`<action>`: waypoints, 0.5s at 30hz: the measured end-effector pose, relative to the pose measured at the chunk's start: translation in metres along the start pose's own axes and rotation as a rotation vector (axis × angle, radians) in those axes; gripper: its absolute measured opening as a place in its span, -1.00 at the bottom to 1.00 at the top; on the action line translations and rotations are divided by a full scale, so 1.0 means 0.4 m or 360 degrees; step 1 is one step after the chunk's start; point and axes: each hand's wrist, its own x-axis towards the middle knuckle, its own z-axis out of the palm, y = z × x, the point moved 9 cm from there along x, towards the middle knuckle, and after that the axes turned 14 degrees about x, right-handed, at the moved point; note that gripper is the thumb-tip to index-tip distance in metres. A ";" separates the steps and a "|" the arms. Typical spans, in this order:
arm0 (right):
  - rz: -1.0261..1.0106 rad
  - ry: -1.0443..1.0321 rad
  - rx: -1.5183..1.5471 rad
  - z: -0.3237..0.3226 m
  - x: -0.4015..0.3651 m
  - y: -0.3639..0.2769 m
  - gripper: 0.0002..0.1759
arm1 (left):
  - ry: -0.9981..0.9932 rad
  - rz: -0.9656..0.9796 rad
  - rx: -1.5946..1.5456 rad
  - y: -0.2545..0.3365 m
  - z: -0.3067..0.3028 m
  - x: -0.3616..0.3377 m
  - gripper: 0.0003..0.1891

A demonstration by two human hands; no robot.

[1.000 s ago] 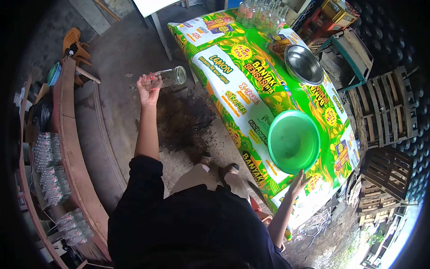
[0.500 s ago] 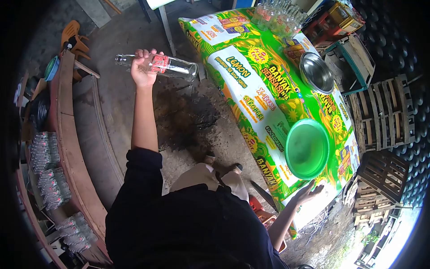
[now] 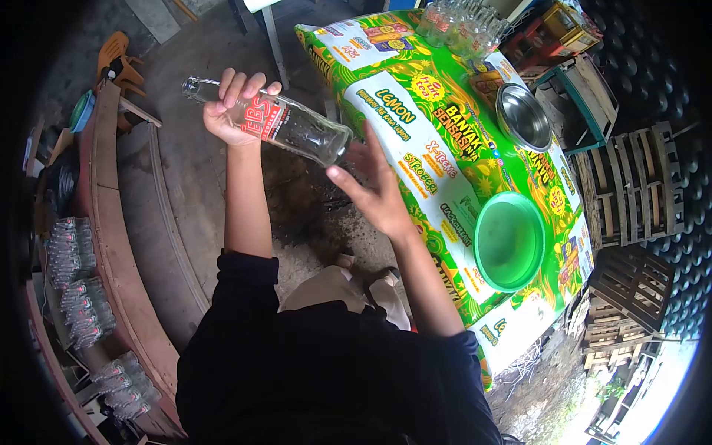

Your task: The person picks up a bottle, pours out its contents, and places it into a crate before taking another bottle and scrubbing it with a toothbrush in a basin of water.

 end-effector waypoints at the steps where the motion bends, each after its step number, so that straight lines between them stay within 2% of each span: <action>1: -0.0062 -0.0053 0.0060 0.031 0.006 -0.013 -0.13 | -0.0055 0.0010 -0.0001 0.000 0.020 0.001 -0.88; 5: -0.0229 -0.0131 0.0357 0.065 0.004 -0.049 -0.27 | -0.0080 0.0149 -0.0236 0.011 0.042 -0.003 -0.90; 8: -0.0541 -0.0038 0.0106 0.060 -0.007 -0.077 -0.30 | 0.0595 -0.0012 0.0195 -0.021 0.001 -0.048 -0.80; 9: -0.0482 0.0042 0.0207 0.046 -0.001 -0.051 -0.28 | 0.0640 -0.0104 0.0187 -0.052 -0.028 -0.078 -0.68; 12: -0.0382 0.0040 -0.0094 0.036 0.006 -0.023 -0.27 | 0.1253 -0.0367 0.0444 -0.091 -0.072 -0.184 -0.72; 13: -0.0387 0.0030 -0.0180 0.037 0.007 -0.010 -0.23 | 0.1332 -0.0367 0.0364 -0.099 -0.081 -0.210 -0.76; 15: -0.0401 0.0014 -0.0356 0.036 0.009 0.011 -0.14 | 0.1291 -0.0300 0.0213 -0.115 -0.122 -0.245 -0.78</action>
